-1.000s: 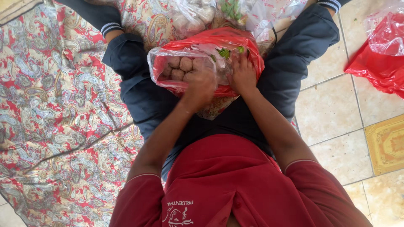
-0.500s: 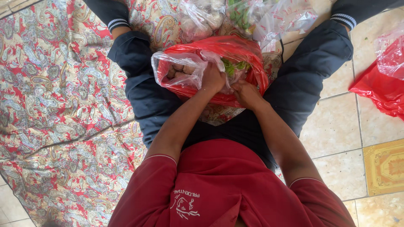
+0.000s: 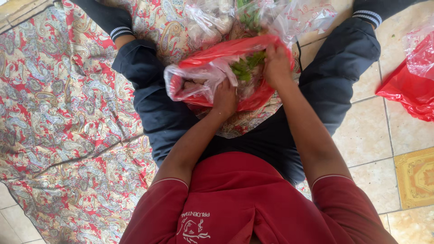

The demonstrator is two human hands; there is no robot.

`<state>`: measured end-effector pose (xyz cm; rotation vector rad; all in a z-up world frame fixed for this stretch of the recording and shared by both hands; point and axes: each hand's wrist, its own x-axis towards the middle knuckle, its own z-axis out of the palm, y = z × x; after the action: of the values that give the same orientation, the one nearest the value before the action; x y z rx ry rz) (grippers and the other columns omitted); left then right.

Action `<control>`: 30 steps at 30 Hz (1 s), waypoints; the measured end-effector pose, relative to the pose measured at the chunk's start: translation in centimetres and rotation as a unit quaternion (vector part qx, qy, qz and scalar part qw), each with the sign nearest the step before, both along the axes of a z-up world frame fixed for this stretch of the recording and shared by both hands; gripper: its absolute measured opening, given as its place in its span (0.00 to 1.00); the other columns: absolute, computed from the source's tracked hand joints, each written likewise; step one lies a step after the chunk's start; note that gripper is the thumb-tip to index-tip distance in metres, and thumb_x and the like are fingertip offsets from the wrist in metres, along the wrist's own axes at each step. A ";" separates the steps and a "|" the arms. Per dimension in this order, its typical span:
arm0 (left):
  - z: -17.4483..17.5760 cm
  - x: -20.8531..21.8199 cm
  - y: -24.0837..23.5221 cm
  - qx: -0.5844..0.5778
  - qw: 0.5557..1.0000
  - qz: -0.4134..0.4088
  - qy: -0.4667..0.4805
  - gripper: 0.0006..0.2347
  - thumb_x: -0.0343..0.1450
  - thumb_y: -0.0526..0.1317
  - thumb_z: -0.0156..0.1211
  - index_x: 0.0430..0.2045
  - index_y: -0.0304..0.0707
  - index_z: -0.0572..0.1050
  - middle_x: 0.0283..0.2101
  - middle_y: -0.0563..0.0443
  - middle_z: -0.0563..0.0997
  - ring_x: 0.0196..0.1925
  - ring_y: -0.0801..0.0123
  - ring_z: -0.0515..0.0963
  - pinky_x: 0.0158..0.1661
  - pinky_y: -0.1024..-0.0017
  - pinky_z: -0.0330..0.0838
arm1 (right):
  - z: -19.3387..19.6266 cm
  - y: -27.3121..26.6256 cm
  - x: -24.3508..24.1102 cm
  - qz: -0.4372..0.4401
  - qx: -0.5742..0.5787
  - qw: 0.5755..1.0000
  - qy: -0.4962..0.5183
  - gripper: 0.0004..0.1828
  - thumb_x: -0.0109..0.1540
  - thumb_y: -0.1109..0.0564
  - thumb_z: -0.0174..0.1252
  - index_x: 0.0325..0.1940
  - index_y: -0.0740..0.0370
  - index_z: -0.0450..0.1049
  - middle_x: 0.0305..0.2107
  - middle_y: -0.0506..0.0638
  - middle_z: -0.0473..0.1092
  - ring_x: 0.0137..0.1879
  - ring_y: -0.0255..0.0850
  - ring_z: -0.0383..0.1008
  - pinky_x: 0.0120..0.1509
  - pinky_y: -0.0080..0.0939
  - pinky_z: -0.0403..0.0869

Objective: The person sits on a patterned mat and sorts vegetables from a large red plastic bag into smaller clear plastic bags. They handle green leafy vegetables and brown root vegetables, placing them into separate bags and tying them off.

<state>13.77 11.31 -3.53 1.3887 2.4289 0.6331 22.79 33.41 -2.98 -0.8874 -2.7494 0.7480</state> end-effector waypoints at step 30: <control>-0.1 -0.4 -0.2 -0.064 0.993 -0.063 -0.083 0.14 0.62 0.28 0.59 0.42 0.32 0.79 0.41 0.32 0.80 0.47 0.41 0.79 0.48 0.50 0.73 | -9.3 5.2 -5.0 -0.011 -0.431 0.898 0.085 0.17 0.60 0.59 0.53 0.54 0.61 0.71 0.48 0.59 0.74 0.51 0.58 0.74 0.49 0.53 0.74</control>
<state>13.35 11.13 -3.67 1.3666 2.1938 0.5289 17.81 38.57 -12.33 -0.8949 -2.1889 1.9966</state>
